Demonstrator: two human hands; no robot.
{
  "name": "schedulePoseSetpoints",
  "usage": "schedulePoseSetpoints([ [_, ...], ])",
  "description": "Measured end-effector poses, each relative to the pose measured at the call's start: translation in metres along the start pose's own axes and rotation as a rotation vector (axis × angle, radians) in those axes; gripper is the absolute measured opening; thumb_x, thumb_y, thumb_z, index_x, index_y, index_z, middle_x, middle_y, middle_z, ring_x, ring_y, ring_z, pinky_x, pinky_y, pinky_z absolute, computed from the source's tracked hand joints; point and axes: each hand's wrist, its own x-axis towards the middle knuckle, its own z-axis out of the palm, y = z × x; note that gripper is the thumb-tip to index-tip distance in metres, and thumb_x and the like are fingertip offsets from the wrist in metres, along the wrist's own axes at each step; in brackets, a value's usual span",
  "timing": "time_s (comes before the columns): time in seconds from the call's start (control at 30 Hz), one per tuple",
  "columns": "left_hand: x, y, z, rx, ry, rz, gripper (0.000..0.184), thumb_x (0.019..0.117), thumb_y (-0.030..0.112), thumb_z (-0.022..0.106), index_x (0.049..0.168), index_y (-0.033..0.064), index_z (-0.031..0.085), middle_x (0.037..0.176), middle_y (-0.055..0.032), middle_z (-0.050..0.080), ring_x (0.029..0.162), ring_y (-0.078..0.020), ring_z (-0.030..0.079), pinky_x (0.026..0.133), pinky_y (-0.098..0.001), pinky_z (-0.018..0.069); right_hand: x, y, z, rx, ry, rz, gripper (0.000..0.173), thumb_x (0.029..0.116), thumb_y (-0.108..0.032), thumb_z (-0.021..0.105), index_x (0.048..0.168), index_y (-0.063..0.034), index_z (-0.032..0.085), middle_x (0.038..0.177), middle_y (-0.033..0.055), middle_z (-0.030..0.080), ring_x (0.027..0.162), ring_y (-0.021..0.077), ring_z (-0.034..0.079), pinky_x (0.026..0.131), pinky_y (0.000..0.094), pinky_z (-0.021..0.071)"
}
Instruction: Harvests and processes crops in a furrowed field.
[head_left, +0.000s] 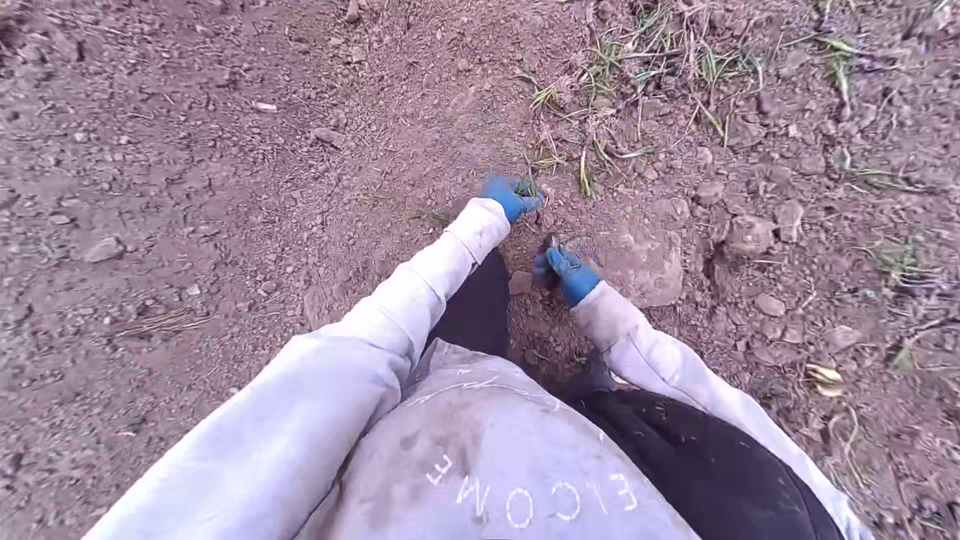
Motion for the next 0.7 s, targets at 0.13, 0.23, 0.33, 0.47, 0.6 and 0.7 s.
schedulePoseSetpoints([
  [0.13,0.03,-0.046,0.089,0.377,-0.183,0.014,0.032,0.1002,0.022,0.068,0.126,0.0038,0.072,0.142,-0.0227,0.06,0.134,-0.0399,0.056,0.114,-0.0607,0.0427,-0.073,-0.032,-0.05,-0.083,0.044,-0.273,0.028,0.1031,-0.032,0.049,0.1,-0.0072,0.061,0.073,-0.0079,0.062,0.061,0.0002,0.056,0.06,0.0206,0.05],
  [0.23,0.024,-0.053,0.109,0.589,-0.236,0.029,0.034,0.1012,0.015,0.061,0.133,0.0045,0.067,0.152,-0.0235,0.051,0.138,-0.0417,0.053,0.112,-0.0617,0.0445,-0.148,-0.046,-0.099,0.081,0.185,-0.746,0.022,0.0999,-0.049,0.06,0.089,-0.0303,0.066,0.064,-0.0187,0.061,0.053,-0.0053,0.055,0.052,0.0146,0.0504],
  [0.33,0.0,-0.034,0.094,0.496,-0.089,0.025,0.032,0.1009,0.006,0.06,0.132,-0.0006,0.064,0.152,-0.0288,0.047,0.136,-0.0451,0.052,0.111,-0.0599,0.046,-0.209,-0.01,-0.168,0.208,0.163,-1.133,0.025,0.103,-0.035,0.054,0.106,-0.0151,0.07,0.076,-0.0056,0.066,0.056,0.0062,0.059,0.049,0.0242,0.0522],
  [0.47,-0.001,-0.005,0.065,0.124,-0.009,0.231,0.027,0.1053,0.008,0.055,0.129,-0.0016,0.065,0.129,-0.0214,0.066,0.111,-0.0273,0.07,0.101,-0.0448,0.0569,-0.209,-0.001,-0.173,0.207,0.441,-0.997,0.027,0.099,-0.045,0.059,0.082,-0.0253,0.065,0.057,-0.0126,0.055,0.043,0.0012,0.049,0.04,0.0198,0.0439],
  [0.6,0.003,0.045,0.092,0.028,-0.083,0.355,0.025,0.0995,0.008,0.067,0.124,0.0011,0.069,0.121,-0.0113,0.072,0.105,-0.0127,0.07,0.098,-0.0336,0.0563,-0.145,0.027,-0.147,0.24,0.706,-0.745,0.018,0.1032,-0.034,0.052,0.091,-0.0238,0.061,0.06,-0.0186,0.059,0.044,-0.0047,0.047,0.041,0.0162,0.0418],
  [0.7,0.006,0.069,0.142,0.079,-0.184,0.358,0.026,0.0968,0.009,0.072,0.122,0.003,0.069,0.116,-0.0104,0.074,0.103,-0.0123,0.071,0.097,-0.0338,0.0571,-0.178,0.056,-0.182,0.253,0.62,-0.924,0.029,0.1082,-0.032,0.047,0.097,-0.0146,0.067,0.064,-0.0095,0.061,0.047,0.0019,0.051,0.042,0.0222,0.0451],
])
